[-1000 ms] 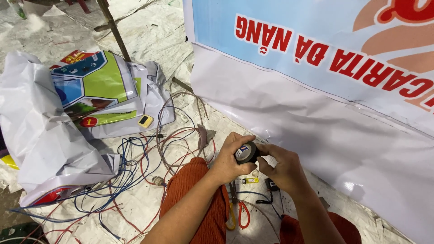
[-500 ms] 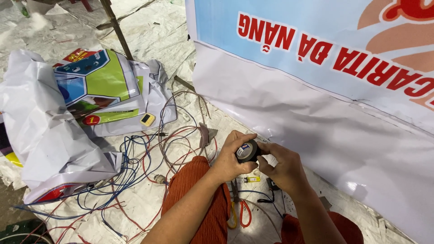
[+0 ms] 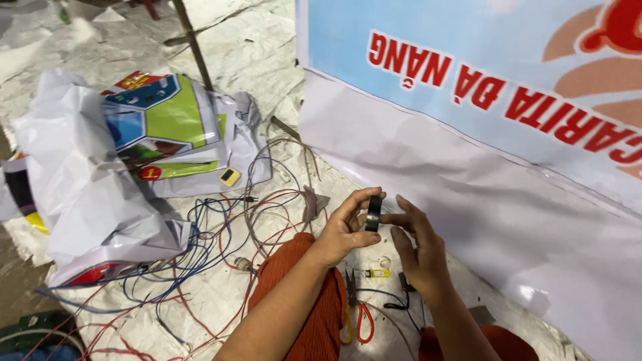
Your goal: Wrapping electrical tape around wire connections to insulate them on a workspace floor.
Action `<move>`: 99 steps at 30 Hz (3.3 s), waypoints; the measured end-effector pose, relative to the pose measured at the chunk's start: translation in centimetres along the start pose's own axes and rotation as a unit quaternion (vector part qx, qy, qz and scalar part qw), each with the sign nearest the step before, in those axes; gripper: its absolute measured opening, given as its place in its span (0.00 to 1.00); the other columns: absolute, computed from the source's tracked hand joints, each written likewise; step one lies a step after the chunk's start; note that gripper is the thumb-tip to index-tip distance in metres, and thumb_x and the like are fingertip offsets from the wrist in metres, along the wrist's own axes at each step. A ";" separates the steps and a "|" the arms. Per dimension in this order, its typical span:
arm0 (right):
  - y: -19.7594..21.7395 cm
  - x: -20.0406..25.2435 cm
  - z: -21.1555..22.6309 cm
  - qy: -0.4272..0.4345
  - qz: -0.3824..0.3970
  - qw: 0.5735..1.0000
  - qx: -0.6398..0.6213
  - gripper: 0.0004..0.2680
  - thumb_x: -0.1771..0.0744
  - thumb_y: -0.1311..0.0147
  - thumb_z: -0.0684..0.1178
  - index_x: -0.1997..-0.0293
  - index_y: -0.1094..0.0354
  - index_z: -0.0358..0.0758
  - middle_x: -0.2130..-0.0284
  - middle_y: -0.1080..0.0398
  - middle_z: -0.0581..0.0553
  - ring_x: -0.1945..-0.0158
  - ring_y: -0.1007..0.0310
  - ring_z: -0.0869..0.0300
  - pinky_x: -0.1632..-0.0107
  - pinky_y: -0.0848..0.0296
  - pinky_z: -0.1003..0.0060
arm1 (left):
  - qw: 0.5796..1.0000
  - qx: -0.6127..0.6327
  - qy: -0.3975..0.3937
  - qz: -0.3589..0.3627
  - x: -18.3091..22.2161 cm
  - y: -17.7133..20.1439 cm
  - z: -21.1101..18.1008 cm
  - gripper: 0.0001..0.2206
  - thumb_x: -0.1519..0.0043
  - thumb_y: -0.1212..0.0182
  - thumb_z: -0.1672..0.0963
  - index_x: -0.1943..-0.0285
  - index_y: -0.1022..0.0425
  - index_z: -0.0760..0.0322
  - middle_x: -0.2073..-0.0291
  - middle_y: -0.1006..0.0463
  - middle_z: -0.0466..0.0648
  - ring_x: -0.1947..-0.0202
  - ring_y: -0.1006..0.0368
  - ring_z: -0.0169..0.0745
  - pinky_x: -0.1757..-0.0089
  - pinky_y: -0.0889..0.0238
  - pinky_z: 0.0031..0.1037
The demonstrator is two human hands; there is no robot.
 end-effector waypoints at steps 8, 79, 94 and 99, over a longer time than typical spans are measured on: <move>-1.6 -0.3 0.9 -0.016 0.060 0.992 0.113 0.21 0.38 0.40 0.41 0.37 0.34 0.39 0.44 0.28 0.42 0.41 0.26 0.51 0.41 0.29 0.58 | 0.999 0.018 0.036 -0.032 -0.6 2.1 0.2 0.36 0.52 0.38 0.70 0.32 0.39 0.57 0.31 0.37 0.56 0.38 0.34 0.48 0.45 0.32 0.35; 19.6 51.4 -9.4 -0.680 0.058 0.698 0.219 0.12 0.31 0.54 0.41 0.43 0.30 0.46 0.54 0.22 0.41 0.46 0.19 0.49 0.45 0.20 0.50 | 0.522 -0.433 0.224 0.700 25.5 -14.2 31.4 0.23 0.39 0.38 0.47 0.37 0.29 0.56 0.47 0.25 0.55 0.43 0.31 0.55 0.37 0.53 0.55; 26.5 27.9 -6.5 -0.596 0.015 0.801 0.057 0.14 0.34 0.48 0.46 0.46 0.19 0.41 0.54 0.11 0.48 0.50 0.11 0.60 0.48 0.16 0.66 | 0.877 -0.185 0.403 0.186 4.5 -0.6 19.7 0.07 0.35 0.42 0.62 0.51 0.21 0.65 0.62 0.20 0.45 0.59 0.23 0.34 0.52 0.28 0.27; 18.0 16.8 -6.4 -0.566 0.087 0.819 -0.043 0.21 0.34 0.51 0.53 0.36 0.27 0.39 0.47 0.14 0.43 0.46 0.14 0.56 0.45 0.19 0.62 | 0.909 -0.154 0.348 0.169 5.3 0.3 14.9 0.07 0.37 0.40 0.64 0.53 0.20 0.68 0.59 0.21 0.46 0.57 0.24 0.35 0.52 0.30 0.26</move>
Point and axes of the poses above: each hand's wrist, its own x-axis away from the middle knuckle, its own y-axis out of the back of the hand, z = x × y, the point moved 7 cm from there along -x, towards the middle knuckle
